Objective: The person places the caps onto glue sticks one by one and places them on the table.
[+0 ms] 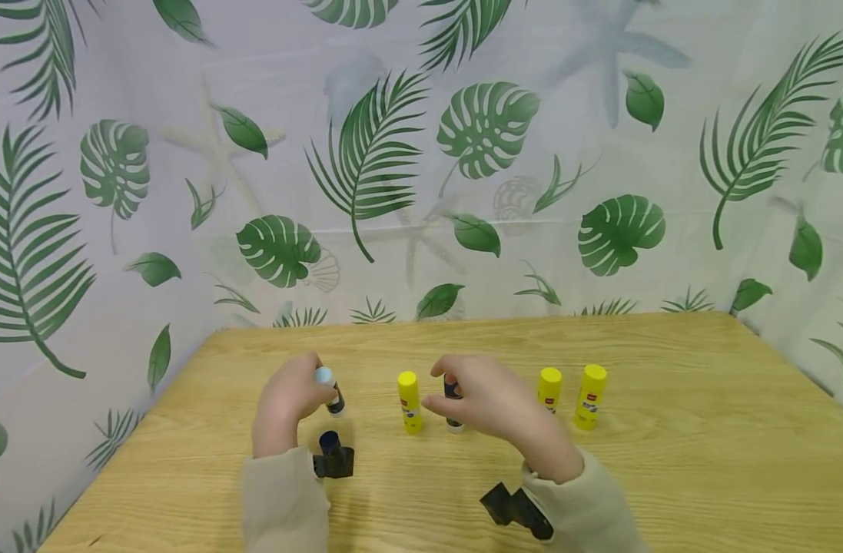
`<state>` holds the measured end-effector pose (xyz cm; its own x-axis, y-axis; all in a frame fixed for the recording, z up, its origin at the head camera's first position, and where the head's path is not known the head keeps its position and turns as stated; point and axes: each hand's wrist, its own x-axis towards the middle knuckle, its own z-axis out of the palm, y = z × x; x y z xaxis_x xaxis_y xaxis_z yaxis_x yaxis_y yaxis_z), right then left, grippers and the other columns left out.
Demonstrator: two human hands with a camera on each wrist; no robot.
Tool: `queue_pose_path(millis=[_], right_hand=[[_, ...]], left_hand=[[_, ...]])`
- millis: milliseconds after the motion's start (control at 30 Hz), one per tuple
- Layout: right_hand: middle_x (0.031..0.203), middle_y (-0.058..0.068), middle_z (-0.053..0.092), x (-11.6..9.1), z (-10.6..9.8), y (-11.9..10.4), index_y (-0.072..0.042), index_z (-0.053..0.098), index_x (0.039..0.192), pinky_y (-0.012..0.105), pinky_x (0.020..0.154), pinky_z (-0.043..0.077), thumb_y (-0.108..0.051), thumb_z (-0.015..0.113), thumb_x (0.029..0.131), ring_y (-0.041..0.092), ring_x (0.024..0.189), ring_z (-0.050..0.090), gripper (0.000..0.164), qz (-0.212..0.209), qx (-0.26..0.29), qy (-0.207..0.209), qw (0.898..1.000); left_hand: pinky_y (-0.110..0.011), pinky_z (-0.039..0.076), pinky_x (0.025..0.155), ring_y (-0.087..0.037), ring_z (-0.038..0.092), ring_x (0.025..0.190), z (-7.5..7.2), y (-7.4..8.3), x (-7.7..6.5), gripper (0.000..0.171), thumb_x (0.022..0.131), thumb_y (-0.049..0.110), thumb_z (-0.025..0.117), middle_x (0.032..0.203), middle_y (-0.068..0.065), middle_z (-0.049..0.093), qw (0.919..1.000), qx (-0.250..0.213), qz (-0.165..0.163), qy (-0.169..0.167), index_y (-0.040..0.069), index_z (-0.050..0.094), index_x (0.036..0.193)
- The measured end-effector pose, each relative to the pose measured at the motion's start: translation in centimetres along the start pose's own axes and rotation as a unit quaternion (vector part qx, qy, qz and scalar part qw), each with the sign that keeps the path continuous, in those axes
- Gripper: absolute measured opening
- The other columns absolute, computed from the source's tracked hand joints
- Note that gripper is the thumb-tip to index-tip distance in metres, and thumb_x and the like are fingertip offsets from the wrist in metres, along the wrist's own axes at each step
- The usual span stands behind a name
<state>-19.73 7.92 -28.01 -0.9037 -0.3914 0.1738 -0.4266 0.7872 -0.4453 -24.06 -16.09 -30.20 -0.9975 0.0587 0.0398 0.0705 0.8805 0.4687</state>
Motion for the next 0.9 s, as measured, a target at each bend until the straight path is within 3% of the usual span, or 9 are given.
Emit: queue_pose_path(millis=[133,400,633,900], right_hand=[[0.081,-0.001,0.058,0.3,0.1,-0.3,-0.005,0.06,0.103,0.028,0.062,0.043,-0.025,0.065,0.08,0.012,0.069,0.051,0.031,-0.017,0.031,-0.006,0.999],[0.094,0.006,0.062,1.4,1.6,-1.2,-0.003,0.06,0.099,0.027,0.068,0.046,-0.019,0.06,0.085,0.016,0.081,0.058,0.022,-0.1,0.051,-0.04,0.993],[0.098,0.002,0.061,2.1,4.4,-2.7,-0.006,0.06,0.103,0.019,0.066,0.045,-0.017,0.058,0.086,0.008,0.081,0.057,0.02,-0.115,0.033,-0.099,0.988],[0.105,0.004,0.057,3.5,7.7,-3.2,-0.007,0.057,0.112,0.016,0.07,0.043,-0.016,0.057,0.087,0.008,0.087,0.054,0.027,-0.139,0.002,-0.125,0.982]], left_hand=[[-0.032,0.039,0.055,-0.022,0.046,0.064,-1.2,0.9,-0.7,0.023,0.071,0.01,0.061,0.078,-0.009,0.053,0.9992,-0.033,0.005,0.023,0.001,0.049,0.088],[-0.03,0.033,0.055,-0.02,0.04,0.063,-3.9,2.5,-2.7,0.019,0.072,0.008,0.058,0.072,-0.006,0.045,0.997,-0.065,0.012,0.04,0.004,0.046,0.085],[-0.029,0.031,0.052,-0.019,0.038,0.058,-4.7,2.8,-3.9,0.015,0.074,0.005,0.056,0.068,-0.006,0.042,0.9968,-0.065,0.038,0.027,0.002,0.045,0.084],[-0.029,0.032,0.052,-0.018,0.039,0.057,-5.0,2.9,-4.3,0.016,0.074,0.006,0.056,0.067,-0.005,0.042,0.9969,-0.049,0.058,0.018,0.002,0.044,0.084]])
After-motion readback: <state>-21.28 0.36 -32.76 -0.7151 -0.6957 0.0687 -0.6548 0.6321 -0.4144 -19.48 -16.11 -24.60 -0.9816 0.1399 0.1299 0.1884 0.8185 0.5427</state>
